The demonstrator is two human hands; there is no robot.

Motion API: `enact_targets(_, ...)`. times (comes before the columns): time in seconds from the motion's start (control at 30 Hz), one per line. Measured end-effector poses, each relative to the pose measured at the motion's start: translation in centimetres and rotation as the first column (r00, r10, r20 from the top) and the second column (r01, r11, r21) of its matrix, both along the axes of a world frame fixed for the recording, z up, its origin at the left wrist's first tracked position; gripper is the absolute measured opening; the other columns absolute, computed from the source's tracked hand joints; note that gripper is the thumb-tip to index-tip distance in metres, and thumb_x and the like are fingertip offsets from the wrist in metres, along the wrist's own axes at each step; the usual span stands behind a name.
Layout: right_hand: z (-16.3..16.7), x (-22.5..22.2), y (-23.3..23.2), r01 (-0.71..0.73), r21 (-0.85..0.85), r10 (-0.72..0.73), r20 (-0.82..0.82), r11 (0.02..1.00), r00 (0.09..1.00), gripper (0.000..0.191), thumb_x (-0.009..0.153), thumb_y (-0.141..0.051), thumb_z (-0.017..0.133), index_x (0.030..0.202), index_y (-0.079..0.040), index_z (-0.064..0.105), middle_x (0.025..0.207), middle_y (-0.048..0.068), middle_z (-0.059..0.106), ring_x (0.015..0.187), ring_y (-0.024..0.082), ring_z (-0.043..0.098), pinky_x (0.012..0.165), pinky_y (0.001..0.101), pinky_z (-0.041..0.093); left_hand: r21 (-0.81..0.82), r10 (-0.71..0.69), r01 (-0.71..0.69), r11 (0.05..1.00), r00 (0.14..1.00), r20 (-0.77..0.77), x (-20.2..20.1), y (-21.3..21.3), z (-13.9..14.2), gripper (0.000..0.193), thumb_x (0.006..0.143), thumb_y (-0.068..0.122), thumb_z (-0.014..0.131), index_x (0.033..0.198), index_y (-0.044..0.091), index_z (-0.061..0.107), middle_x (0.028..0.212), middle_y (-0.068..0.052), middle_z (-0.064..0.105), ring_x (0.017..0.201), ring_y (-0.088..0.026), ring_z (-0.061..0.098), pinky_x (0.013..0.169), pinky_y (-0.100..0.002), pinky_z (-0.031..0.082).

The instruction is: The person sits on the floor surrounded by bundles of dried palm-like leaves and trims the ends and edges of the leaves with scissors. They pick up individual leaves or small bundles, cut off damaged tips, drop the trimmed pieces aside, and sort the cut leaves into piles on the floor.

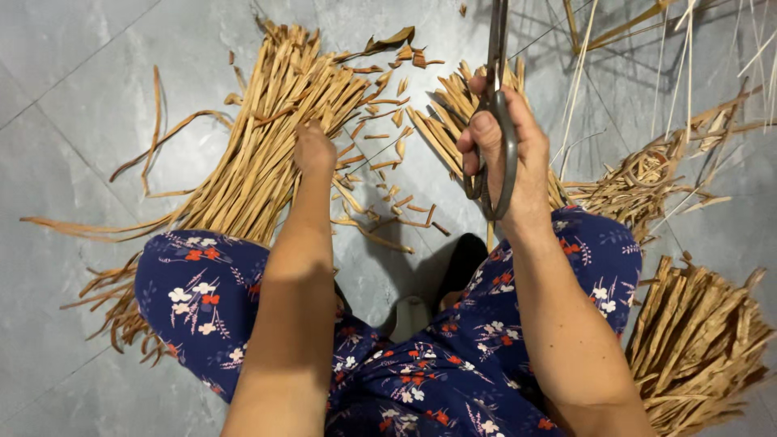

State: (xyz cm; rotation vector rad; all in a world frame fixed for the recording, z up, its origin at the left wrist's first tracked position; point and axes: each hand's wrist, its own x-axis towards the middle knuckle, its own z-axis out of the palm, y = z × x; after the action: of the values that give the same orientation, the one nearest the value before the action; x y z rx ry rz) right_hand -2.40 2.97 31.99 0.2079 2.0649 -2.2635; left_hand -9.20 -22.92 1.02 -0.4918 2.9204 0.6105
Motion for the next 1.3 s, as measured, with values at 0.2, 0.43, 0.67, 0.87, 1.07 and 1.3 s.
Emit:
enact_targets(0.2,-0.5,-1.4,0.5,-0.002,0.082,-0.005,0.083,0.997,0.997,0.047,0.105,-0.035,0.063,0.140,-0.005,0.057,0.082,-0.003,0.060,0.065,0.003,0.052,0.056,0.0176,0.041,-0.096,0.032,-0.022,0.995,0.994,0.106,-0.1,1.1,0.1,0.025,0.094,0.008,0.058,0.119,0.003,0.060,0.121,-0.025,0.056,0.092,-0.041,0.071,0.075,-0.049,0.058)
enact_targets(0.43,-0.9,-0.7,0.9,0.000,0.026,-0.002,0.086,1.000,0.996,0.046,0.104,-0.035,0.064,0.139,-0.006,0.057,0.081,-0.002,0.060,0.062,0.003,0.051,0.053,0.0180,0.041,-0.198,-0.093,0.122,0.973,0.985,0.148,2.2,0.2,-0.2,0.022,0.096,0.013,0.059,0.115,0.002,0.064,0.119,-0.023,0.063,0.094,-0.035,0.073,0.077,-0.044,0.059)
enact_targets(0.67,-0.6,1.0,1.0,0.029,-0.060,-0.029,0.015,0.998,0.999,0.046,0.104,-0.033,0.067,0.139,-0.004,0.057,0.084,-0.002,0.059,0.064,0.003,0.052,0.054,0.0184,0.041,-0.135,-0.111,0.179,0.975,0.908,0.404,6.8,-0.1,0.3,0.027,0.101,0.021,0.056,0.120,0.005,0.068,0.126,-0.023,0.067,0.113,-0.037,0.068,0.090,-0.048,0.056)
enact_targets(0.87,-0.3,2.7,0.9,0.026,-0.068,-0.029,-0.040,0.997,0.999,0.043,0.106,-0.030,0.067,0.138,-0.002,0.057,0.087,0.000,0.060,0.071,0.004,0.057,0.057,0.0199,0.044,0.226,-0.044,0.021,0.974,0.994,0.096,6.3,2.1,5.2,0.035,0.091,0.030,0.073,0.114,0.004,0.069,0.105,-0.024,0.071,0.099,-0.040,0.068,0.085,-0.048,0.053)
enact_targets(1.07,-0.4,2.8,1.4,0.132,-0.093,-0.138,-0.064,0.987,0.988,0.052,0.095,-0.022,0.075,0.139,-0.005,0.054,0.081,0.001,0.061,0.058,0.005,0.053,0.050,0.0207,0.043,0.769,0.143,0.086,0.634,0.964,-0.225,6.5,4.9,15.7,0.028,0.089,0.019,0.075,0.115,0.009,0.074,0.090,-0.001,0.075,0.080,-0.009,0.067,0.074,-0.027,0.054)
enact_targets(1.3,-0.4,3.2,1.7,0.175,-0.330,-0.260,-0.232,0.928,0.937,0.062,0.093,-0.008,0.080,0.145,-0.004,0.046,0.100,0.008,0.072,0.071,0.010,0.062,0.061,0.0240,0.053,0.823,-0.125,0.227,0.521,0.974,-0.189,14.1,4.4,23.1,0.026,0.088,0.014,0.076,0.113,0.009,0.072,0.099,0.002,0.073,0.091,-0.007,0.067,0.083,-0.025,0.056)
